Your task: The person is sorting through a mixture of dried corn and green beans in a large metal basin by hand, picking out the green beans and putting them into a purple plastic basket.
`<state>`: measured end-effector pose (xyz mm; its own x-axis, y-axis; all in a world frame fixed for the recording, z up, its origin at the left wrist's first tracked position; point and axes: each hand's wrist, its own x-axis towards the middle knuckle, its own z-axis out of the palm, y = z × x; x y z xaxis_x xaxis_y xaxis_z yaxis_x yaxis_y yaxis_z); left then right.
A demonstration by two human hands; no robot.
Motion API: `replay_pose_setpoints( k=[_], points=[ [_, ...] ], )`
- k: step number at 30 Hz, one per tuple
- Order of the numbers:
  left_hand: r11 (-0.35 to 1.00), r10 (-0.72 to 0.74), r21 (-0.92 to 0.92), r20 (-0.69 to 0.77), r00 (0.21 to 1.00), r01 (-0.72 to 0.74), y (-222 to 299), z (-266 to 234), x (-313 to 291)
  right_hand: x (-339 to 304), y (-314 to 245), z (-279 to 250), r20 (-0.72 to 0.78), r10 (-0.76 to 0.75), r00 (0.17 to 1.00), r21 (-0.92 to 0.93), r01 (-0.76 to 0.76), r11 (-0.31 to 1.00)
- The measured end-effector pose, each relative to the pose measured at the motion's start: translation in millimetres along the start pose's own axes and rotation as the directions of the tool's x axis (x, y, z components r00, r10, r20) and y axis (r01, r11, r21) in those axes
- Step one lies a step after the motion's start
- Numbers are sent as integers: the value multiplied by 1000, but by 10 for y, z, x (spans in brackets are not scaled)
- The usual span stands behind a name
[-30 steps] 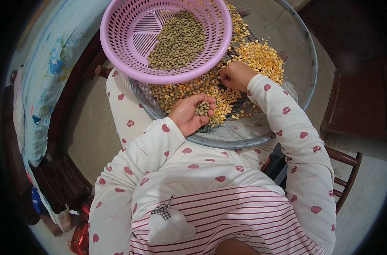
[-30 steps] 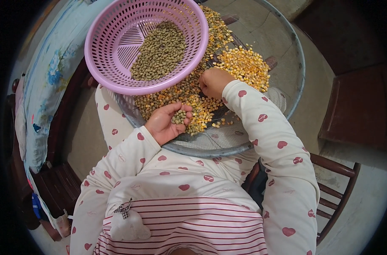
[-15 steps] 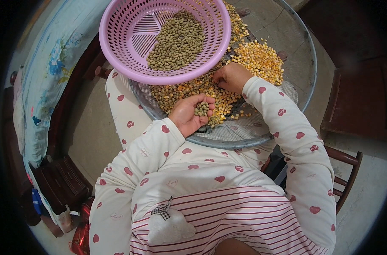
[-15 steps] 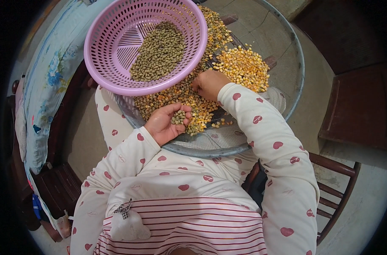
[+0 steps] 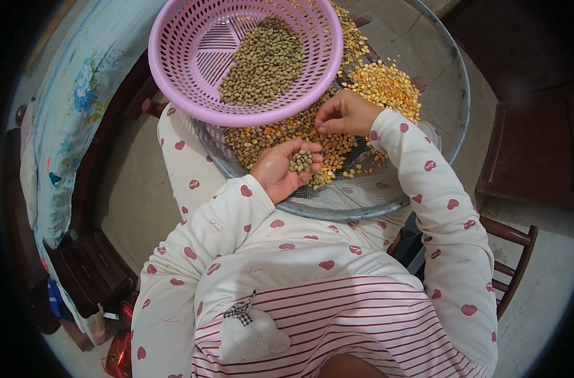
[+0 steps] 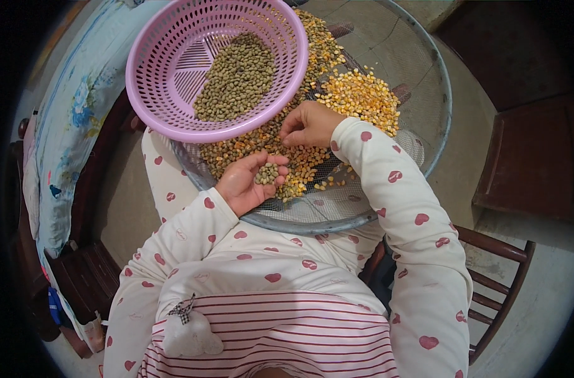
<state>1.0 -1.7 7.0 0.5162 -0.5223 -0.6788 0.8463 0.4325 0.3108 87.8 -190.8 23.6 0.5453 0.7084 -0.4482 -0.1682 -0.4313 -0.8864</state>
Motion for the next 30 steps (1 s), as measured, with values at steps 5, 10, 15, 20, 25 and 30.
replay_pose_setpoints(
  k=[5, 10, 15, 20, 25, 30],
  points=[
    [999, -33, -12, 35, 999, 33, 1, -72, 28, 88, 214, 12, -159, -177, 971, -687, 20, 727],
    [999, -45, -24, 25, 999, 46, 1, -75, 32, 163, 248, 80, -166, -128, 978, -826, -67, 559],
    [1000, -7, 17, 24, 1000, 7, 6, -27, 11, 34, 66, -52, 81, -43, 996, -52, 48, 998],
    [1000, -11, 0, 33, 999, 11, -1, -55, 23, 102, 180, -16, -281, -167, 945, -369, 54, 928],
    [999, -32, -7, 17, 999, 32, -2, -58, 24, 167, 237, 103, -169, -241, 956, -783, 18, 622],
    [1000, -27, -12, 19, 999, 27, -5, -55, 23, 146, 256, -89, -224, -133, 965, -818, -112, 565]
  ],
)
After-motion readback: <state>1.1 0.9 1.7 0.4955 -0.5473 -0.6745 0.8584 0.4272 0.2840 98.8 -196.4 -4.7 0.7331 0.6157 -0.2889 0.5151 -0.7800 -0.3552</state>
